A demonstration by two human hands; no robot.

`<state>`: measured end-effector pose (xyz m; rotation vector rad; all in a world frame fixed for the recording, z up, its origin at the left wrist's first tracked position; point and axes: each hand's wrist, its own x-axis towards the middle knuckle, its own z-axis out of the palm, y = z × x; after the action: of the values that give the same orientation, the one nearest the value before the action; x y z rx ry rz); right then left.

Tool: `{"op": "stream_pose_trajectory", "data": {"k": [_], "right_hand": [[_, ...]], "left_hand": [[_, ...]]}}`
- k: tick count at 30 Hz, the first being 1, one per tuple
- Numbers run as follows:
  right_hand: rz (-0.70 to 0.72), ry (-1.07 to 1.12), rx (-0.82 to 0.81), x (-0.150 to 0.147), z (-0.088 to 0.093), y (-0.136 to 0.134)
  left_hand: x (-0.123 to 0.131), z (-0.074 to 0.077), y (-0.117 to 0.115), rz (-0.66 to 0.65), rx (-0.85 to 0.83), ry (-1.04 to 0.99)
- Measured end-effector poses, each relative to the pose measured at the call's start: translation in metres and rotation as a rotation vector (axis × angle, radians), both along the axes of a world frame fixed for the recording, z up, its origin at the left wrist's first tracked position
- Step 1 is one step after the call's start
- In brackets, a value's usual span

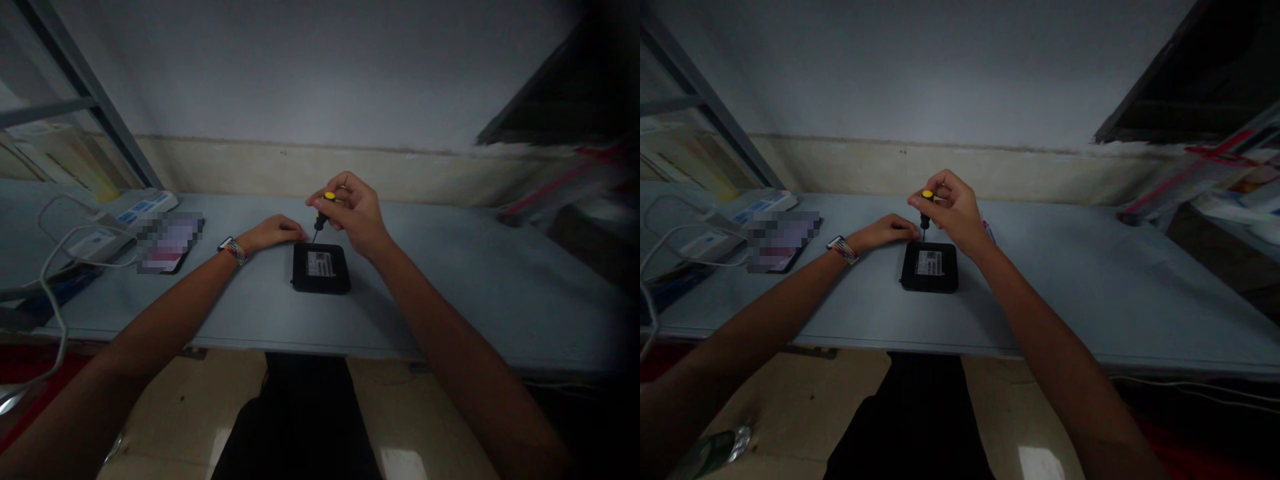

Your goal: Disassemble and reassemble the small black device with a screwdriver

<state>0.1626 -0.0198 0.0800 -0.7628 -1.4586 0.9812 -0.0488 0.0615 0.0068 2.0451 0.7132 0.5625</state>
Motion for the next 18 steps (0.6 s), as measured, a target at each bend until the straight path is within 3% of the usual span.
{"op": "stream_pose_trajectory", "data": {"k": [12, 18], "right_hand": [[0.122, -0.033, 0.040, 0.0050, -0.0002, -0.0015], [0.016, -0.035, 0.007, -0.0014, -0.0050, 0.0012]], "left_hand": [[-0.0002, 0.0037, 0.0002, -0.071, 0.023, -0.011], [0.0007, 0.0052, -0.0021, -0.053, -0.021, -0.025]]}}
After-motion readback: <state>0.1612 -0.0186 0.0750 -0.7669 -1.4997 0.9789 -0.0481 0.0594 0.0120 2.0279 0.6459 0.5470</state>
